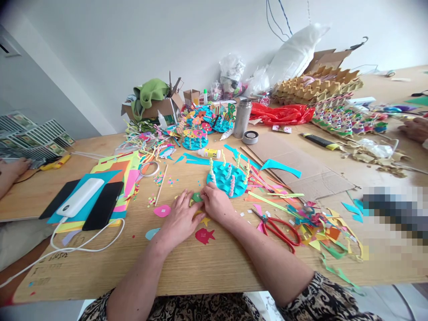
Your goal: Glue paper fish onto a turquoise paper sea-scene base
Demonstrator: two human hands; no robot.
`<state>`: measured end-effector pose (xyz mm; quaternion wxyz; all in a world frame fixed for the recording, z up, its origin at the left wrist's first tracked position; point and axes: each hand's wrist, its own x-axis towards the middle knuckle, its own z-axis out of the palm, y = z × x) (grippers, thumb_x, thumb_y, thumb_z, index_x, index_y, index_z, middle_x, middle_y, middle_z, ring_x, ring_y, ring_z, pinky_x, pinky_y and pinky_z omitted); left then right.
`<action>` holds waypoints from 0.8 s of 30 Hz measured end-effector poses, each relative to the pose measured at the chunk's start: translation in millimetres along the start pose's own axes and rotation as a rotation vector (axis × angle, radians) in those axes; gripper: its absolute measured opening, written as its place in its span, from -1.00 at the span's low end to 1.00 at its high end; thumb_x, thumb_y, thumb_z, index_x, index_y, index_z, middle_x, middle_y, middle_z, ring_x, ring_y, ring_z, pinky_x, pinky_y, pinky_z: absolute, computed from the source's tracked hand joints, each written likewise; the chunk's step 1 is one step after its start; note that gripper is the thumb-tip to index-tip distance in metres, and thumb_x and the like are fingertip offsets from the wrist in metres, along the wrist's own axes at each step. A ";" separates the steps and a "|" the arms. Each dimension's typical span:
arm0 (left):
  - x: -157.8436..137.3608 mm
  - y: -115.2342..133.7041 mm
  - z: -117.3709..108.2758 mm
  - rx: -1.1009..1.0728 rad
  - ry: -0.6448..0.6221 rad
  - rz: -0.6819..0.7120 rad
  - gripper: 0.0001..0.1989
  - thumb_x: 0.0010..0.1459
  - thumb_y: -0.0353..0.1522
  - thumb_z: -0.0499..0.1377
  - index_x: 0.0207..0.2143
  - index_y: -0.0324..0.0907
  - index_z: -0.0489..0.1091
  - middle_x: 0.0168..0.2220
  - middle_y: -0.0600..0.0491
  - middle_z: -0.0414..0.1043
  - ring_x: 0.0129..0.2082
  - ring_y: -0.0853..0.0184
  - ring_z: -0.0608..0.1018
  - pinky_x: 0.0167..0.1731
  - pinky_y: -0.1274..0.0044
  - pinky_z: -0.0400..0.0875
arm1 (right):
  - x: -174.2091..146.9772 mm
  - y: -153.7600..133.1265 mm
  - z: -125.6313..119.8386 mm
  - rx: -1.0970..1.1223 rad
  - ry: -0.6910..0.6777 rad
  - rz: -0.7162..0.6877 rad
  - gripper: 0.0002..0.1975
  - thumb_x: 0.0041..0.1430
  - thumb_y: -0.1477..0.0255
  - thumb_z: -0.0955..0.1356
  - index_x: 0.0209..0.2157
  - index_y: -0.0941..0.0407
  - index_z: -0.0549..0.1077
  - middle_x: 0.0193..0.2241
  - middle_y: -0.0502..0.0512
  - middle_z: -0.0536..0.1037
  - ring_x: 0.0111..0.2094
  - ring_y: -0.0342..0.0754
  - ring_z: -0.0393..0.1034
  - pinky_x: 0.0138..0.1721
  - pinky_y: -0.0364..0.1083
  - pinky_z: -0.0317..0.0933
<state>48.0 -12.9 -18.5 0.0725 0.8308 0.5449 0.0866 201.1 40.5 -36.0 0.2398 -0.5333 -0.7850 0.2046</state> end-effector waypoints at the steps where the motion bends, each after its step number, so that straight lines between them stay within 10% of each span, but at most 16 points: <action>1: 0.0 0.2 -0.4 0.000 0.000 0.000 -0.65 0.29 -0.20 0.02 0.05 -0.10 0.37 0.23 -0.17 0.17 0.31 0.00 0.10 0.21 0.10 0.09 | 0.1 -0.2 0.0 0.010 0.006 -0.006 -0.81 0.24 0.55 0.22 -0.40 0.16 0.42 -0.34 0.10 0.42 -0.38 -0.13 0.32 -0.32 -0.20 0.14; 11: -0.2 1.2 -2.7 0.020 0.028 0.013 -0.67 0.28 -0.20 0.03 0.01 -0.10 0.39 0.19 -0.16 0.24 0.29 0.03 0.13 0.20 0.10 0.12 | 0.4 2.1 -2.5 0.138 0.075 -0.101 -0.84 0.24 0.53 0.21 -0.41 0.14 0.36 -0.36 0.07 0.37 -0.35 -0.10 0.31 -0.28 -0.16 0.18; 24: -0.3 -2.3 4.6 0.002 0.062 0.012 -0.67 0.28 -0.19 0.02 0.02 -0.05 0.39 0.21 -0.13 0.22 0.29 0.02 0.14 0.20 0.10 0.12 | -0.7 1.7 -10.2 0.222 0.095 -0.173 -0.67 0.28 0.48 0.12 0.05 0.12 0.25 -0.30 0.09 0.44 -0.33 -0.11 0.36 -0.26 -0.12 0.24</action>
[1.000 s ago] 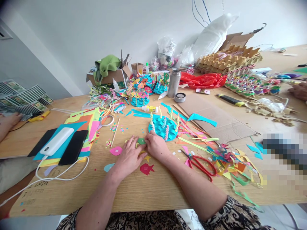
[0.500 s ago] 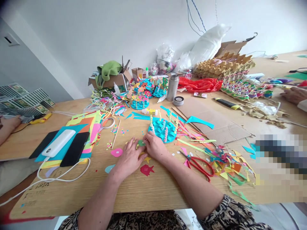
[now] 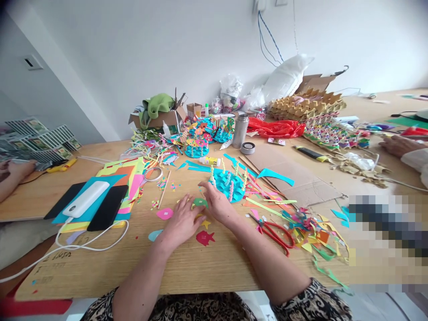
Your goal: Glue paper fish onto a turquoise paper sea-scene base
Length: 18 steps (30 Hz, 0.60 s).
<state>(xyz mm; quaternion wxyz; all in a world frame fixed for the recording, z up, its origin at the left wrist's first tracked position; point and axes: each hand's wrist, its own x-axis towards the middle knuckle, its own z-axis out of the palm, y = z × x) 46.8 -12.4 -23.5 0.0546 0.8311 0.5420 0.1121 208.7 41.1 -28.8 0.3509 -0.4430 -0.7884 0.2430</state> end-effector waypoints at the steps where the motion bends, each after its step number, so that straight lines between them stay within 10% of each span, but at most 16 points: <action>1: 0.0 -0.3 0.3 0.000 0.001 -0.001 -0.67 0.28 -0.19 0.02 0.02 -0.05 0.40 0.20 -0.12 0.23 0.29 0.02 0.14 0.19 0.10 0.12 | 0.1 0.8 1.2 0.023 0.000 0.029 -0.67 0.28 0.47 0.11 0.06 0.14 0.21 -0.34 0.06 0.42 -0.38 -0.11 0.35 -0.31 -0.13 0.24; 10: -0.7 -1.4 -0.2 -0.006 0.010 0.009 -0.64 0.28 -0.17 0.01 0.04 -0.04 0.40 0.19 -0.12 0.24 0.29 0.02 0.14 0.21 0.12 0.11 | 5.2 6.7 -4.0 0.074 -0.005 0.146 -0.79 0.28 0.42 0.13 -0.12 0.13 0.29 -0.48 -0.04 0.36 -0.46 -0.13 0.33 -0.39 -0.16 0.21; 18: 0.1 -1.0 -0.6 0.006 -0.017 0.005 -0.64 0.28 -0.19 0.02 0.05 -0.08 0.40 0.20 -0.16 0.24 0.30 -0.01 0.12 0.20 0.11 0.10 | 3.6 3.4 -16.3 -0.343 -0.340 0.065 -0.92 0.17 0.55 0.28 -0.36 0.16 0.41 -0.34 0.13 0.50 -0.30 -0.08 0.37 -0.30 -0.16 0.18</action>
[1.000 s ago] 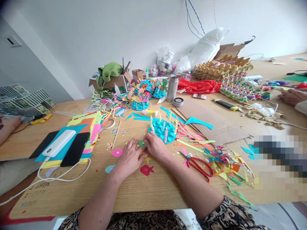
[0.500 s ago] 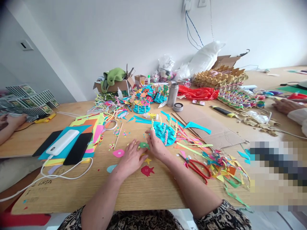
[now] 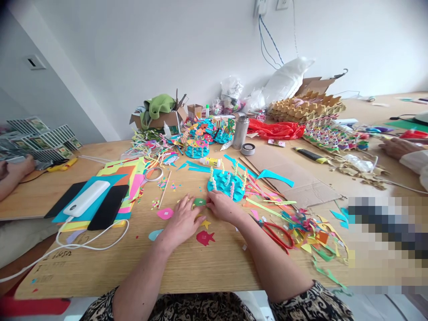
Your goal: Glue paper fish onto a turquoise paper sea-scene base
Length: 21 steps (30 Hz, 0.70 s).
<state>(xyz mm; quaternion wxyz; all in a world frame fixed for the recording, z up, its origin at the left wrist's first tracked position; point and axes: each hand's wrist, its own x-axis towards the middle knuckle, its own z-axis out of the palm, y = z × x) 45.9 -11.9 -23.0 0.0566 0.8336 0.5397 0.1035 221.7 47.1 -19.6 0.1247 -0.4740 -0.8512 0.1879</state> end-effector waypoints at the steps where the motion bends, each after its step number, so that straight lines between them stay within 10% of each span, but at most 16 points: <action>1: 0.2 0.0 0.2 0.002 -0.002 -0.001 -0.64 0.28 -0.19 0.02 0.05 -0.09 0.40 0.20 -0.17 0.24 0.30 -0.02 0.12 0.20 0.11 0.10 | -0.2 -1.3 0.7 -0.068 -0.023 -0.007 -0.90 0.20 0.55 0.27 -0.34 0.18 0.42 -0.31 0.16 0.50 -0.27 -0.06 0.38 -0.26 -0.15 0.19; 14: 1.0 -0.6 -0.5 -0.029 -0.002 -0.006 -0.64 0.28 -0.20 0.03 0.06 -0.06 0.40 0.21 -0.16 0.23 0.30 -0.02 0.11 0.20 0.10 0.11 | -16.7 -0.9 -21.8 -0.171 -0.224 0.003 -0.82 0.19 0.53 0.25 -0.37 0.12 0.49 -0.32 0.12 0.57 -0.30 -0.04 0.43 -0.40 -0.15 0.08; 21: 2.4 0.5 -2.0 -0.020 -0.020 -0.010 -0.64 0.27 -0.22 0.04 0.06 -0.06 0.39 0.20 -0.16 0.23 0.30 -0.02 0.12 0.19 0.10 0.11 | -9.1 -5.3 -13.5 -0.124 -0.050 0.038 -0.89 0.21 0.45 0.30 -0.27 0.14 0.46 -0.26 0.13 0.54 -0.30 -0.08 0.42 -0.37 -0.17 0.10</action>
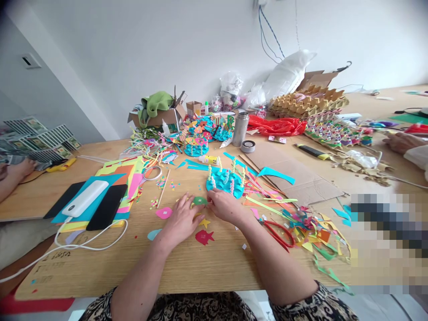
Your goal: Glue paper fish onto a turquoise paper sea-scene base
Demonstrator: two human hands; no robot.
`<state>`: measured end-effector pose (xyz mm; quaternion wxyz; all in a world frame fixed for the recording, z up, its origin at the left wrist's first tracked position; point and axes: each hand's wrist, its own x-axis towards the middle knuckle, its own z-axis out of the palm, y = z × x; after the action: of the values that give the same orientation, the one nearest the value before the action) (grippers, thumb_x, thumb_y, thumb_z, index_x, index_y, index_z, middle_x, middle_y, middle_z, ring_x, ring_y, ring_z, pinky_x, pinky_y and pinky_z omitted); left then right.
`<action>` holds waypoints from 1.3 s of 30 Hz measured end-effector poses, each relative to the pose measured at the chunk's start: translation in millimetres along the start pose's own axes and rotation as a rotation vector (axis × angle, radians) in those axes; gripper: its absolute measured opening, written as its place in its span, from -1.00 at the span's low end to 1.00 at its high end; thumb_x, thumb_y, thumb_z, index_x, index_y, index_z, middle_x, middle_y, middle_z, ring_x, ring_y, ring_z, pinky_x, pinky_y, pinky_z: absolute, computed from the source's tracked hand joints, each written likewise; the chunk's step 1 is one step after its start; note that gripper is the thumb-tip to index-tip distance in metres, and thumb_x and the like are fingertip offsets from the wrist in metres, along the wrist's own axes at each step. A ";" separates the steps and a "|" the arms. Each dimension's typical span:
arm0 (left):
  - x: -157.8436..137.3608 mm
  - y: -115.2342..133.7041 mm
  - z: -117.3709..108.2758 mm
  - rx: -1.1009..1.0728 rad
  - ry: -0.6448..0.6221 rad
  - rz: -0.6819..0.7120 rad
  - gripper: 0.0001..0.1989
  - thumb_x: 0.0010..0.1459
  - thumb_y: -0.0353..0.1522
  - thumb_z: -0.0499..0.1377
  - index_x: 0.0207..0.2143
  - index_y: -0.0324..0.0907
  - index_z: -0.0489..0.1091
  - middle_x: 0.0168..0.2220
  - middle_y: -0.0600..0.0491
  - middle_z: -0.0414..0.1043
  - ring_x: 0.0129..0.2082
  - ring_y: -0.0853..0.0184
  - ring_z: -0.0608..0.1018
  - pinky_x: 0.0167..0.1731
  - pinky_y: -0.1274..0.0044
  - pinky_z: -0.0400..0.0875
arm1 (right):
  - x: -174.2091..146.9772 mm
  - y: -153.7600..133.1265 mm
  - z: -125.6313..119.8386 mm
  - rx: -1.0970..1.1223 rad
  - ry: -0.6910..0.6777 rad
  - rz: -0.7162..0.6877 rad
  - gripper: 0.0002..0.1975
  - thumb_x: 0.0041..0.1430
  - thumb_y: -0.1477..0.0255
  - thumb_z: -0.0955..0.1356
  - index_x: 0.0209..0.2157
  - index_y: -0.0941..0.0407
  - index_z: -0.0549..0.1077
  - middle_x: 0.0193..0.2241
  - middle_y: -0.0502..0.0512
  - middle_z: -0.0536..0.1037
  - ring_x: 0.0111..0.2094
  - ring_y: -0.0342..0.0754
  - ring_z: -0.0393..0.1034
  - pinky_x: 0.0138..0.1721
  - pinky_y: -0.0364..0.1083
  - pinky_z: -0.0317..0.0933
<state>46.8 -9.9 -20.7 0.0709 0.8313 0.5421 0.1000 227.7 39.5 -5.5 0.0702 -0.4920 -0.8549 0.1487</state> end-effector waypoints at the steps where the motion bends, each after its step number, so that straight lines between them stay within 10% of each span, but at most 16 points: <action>1: 0.2 -0.1 0.2 0.003 0.002 0.002 -0.65 0.27 -0.22 0.04 0.06 -0.06 0.39 0.20 -0.16 0.24 0.30 -0.02 0.12 0.19 0.10 0.12 | 1.8 -1.6 2.6 -0.016 0.003 0.000 -0.89 0.22 0.47 0.29 -0.26 0.15 0.45 -0.24 0.15 0.53 -0.28 -0.07 0.42 -0.35 -0.16 0.12; 24: 2.8 -1.8 0.7 -0.150 0.097 0.005 -0.76 0.23 -0.31 0.12 -0.09 -0.03 0.50 0.08 -0.09 0.37 0.25 0.04 0.21 0.19 0.12 0.15 | 1.7 -12.2 7.8 -0.161 -0.065 -0.025 -0.80 0.20 0.61 0.19 -0.21 0.26 0.39 -0.21 0.30 0.49 -0.17 0.03 0.40 -0.19 -0.10 0.17; 32: 13.7 -7.1 3.2 -0.796 0.344 -0.299 -0.76 0.12 -0.39 0.19 -0.12 -0.17 0.34 -0.26 -0.03 0.56 -0.25 0.27 0.59 -0.23 0.47 0.46 | -0.4 -13.3 3.9 -0.028 0.016 0.013 -0.83 0.26 0.55 0.17 -0.27 0.18 0.38 -0.23 0.24 0.51 -0.21 0.00 0.41 -0.24 -0.11 0.14; 39: 15.5 -9.3 5.0 -0.957 0.414 -0.383 -0.56 0.08 -0.46 0.15 0.04 -0.22 0.21 -0.65 0.25 0.33 -0.63 0.43 0.40 -0.53 0.65 0.24 | -3.4 -23.1 -0.7 -0.037 0.014 -0.044 -0.84 0.28 0.54 0.17 -0.30 0.17 0.35 -0.27 0.21 0.50 -0.27 -0.03 0.41 -0.31 -0.14 0.11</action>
<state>45.8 7.9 -26.3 0.3497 0.5558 0.5804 0.4816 210.6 25.8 2.7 0.0702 -0.4753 -0.8676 0.1279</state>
